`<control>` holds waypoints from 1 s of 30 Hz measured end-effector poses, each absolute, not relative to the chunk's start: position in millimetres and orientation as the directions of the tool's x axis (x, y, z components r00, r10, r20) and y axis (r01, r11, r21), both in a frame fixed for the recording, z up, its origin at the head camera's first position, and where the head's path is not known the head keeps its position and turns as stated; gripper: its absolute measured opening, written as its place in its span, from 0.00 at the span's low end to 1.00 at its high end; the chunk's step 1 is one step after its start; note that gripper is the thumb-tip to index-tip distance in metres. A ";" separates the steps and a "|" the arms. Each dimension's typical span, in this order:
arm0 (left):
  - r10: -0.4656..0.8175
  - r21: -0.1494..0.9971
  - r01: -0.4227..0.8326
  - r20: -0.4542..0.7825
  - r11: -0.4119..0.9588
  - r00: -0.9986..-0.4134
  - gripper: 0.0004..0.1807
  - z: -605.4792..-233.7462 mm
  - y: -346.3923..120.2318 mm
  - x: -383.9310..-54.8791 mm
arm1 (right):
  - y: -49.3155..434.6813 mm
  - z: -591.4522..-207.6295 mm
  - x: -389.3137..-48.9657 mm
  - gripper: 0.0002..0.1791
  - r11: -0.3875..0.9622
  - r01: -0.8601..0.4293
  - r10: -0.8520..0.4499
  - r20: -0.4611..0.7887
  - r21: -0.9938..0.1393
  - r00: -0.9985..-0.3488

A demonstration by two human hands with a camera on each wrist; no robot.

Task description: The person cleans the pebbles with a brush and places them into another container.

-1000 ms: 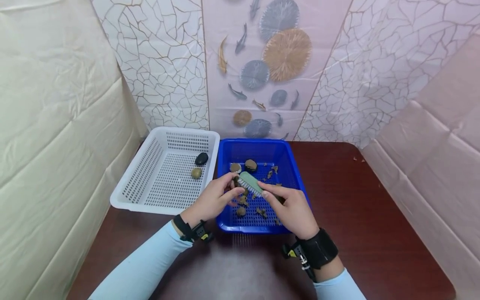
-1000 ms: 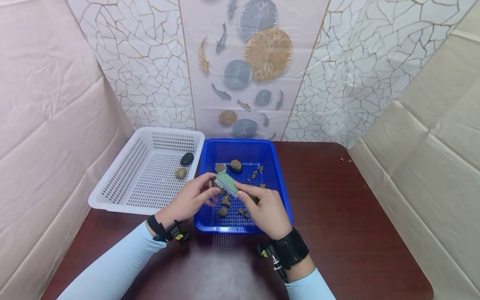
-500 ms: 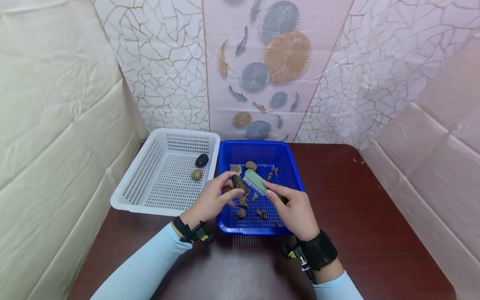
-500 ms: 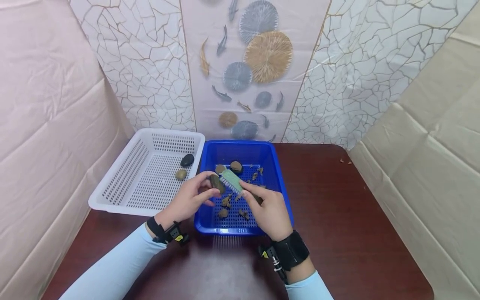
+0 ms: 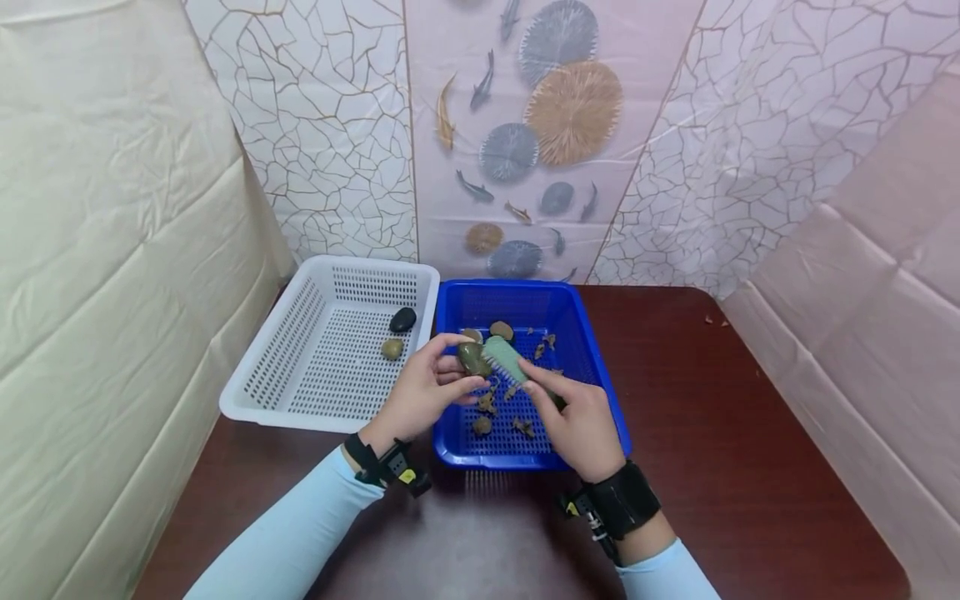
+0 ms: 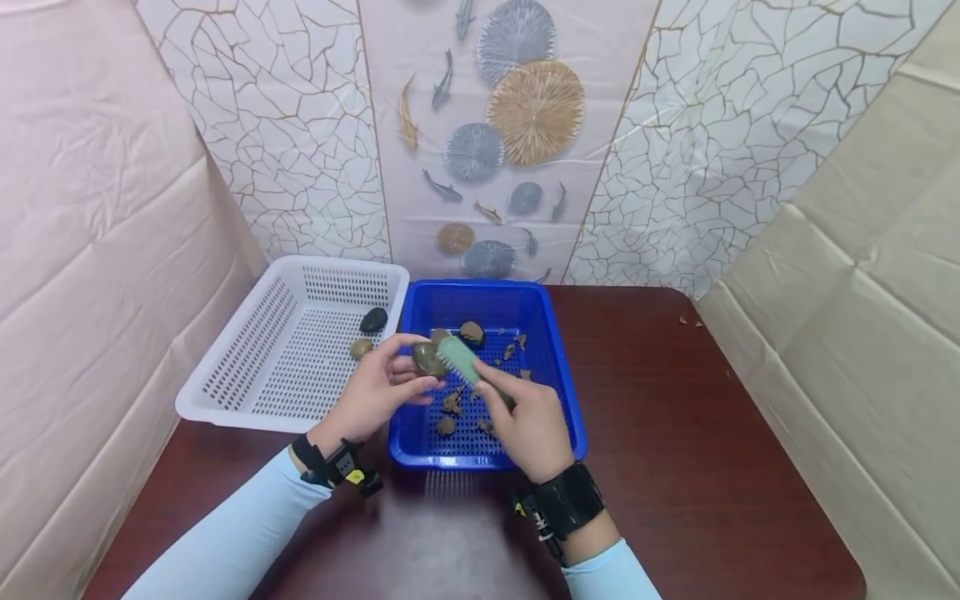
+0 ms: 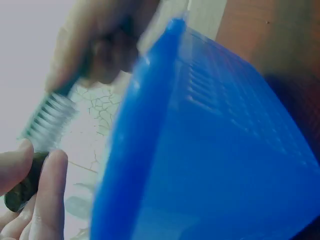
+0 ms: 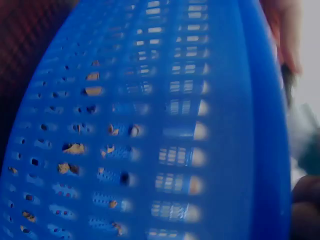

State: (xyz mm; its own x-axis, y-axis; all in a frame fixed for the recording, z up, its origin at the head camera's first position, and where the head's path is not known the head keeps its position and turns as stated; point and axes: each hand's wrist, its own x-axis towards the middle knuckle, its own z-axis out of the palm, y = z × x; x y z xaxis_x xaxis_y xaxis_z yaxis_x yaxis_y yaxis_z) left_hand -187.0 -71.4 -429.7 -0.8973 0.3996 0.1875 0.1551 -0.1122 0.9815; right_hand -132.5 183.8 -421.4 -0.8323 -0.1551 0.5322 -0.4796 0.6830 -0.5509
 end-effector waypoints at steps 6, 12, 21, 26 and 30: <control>0.387 0.984 0.138 0.172 -0.113 -0.906 0.30 -429.4 -74.8 -185.7 | 179.6 -417.2 -130.2 0.21 0.703 -0.468 -0.116 0.563 -0.535 -0.818; 0.405 0.986 0.114 0.154 -0.122 -0.901 0.31 -431.5 -74.5 -183.6 | 171.0 -422.8 -132.7 0.21 0.699 -0.510 -0.184 0.563 -0.501 -0.806; 0.424 0.984 0.051 0.120 -0.172 -0.898 0.29 -429.1 -75.3 -181.5 | 168.3 -418.6 -131.7 0.21 0.673 -0.524 -0.176 0.576 -0.522 -0.798; 0.411 0.983 0.070 0.135 -0.170 -0.902 0.28 -423.0 -82.0 -182.3 | 179.8 -418.3 -131.6 0.20 0.768 -0.332 -0.047 0.469 -0.548 -0.882; 0.356 0.985 0.108 0.151 -0.136 -0.922 0.24 -414.8 -99.2 -192.9 | 188.0 -415.9 -129.0 0.20 0.729 -0.319 -0.012 0.455 -0.606 -0.890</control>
